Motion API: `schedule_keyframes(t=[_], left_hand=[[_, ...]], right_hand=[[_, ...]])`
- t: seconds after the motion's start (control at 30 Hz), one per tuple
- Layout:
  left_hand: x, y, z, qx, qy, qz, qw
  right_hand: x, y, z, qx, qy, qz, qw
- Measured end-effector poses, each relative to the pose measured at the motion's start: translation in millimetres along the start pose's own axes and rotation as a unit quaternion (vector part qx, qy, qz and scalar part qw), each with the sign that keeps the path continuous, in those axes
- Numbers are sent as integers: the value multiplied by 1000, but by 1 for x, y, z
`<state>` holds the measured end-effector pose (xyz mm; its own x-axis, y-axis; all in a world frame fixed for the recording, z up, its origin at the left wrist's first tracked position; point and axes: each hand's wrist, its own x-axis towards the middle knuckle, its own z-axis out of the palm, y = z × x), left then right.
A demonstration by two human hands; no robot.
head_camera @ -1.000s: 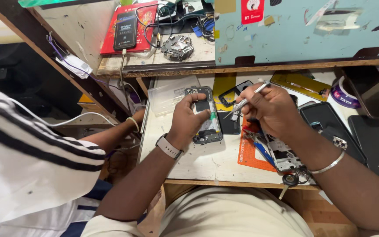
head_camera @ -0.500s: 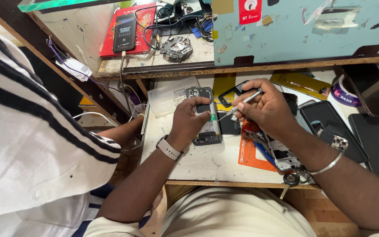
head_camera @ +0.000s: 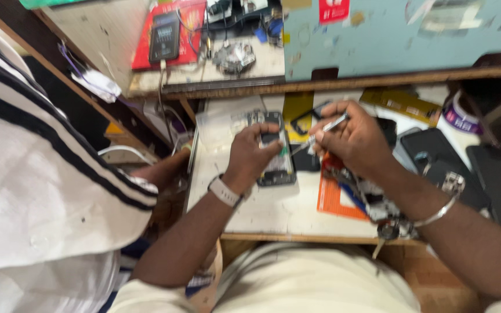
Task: The person repairs a smartphone at a cluttered workbench. They hold the opened phone, manipulate its internal components and battery by hand, then use a screwdriver to unscrew and re-tighten screws on the phone's frame and rear cover, working on the device throughout the episode.
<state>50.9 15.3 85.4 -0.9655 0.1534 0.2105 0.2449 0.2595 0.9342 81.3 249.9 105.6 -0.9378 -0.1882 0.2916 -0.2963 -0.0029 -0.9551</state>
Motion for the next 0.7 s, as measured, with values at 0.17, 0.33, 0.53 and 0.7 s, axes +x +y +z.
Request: schedule_keyframes(t=[0.17,0.33,0.53,0.7], left_hand=[[0,2,2,-29,-6,16,999],[-1,4,0,-43,-3,-22,999],[-4,0,1,-5,17,50,999],[0,3,9,-92,-18,-15,995]], right_hand=[[0,4,0,2,10,5,1000],[-1,12,-4,28,11,21,999],[2,6,-2,113,6,43,993],[-10,-3,-21,215,-149,114,959]])
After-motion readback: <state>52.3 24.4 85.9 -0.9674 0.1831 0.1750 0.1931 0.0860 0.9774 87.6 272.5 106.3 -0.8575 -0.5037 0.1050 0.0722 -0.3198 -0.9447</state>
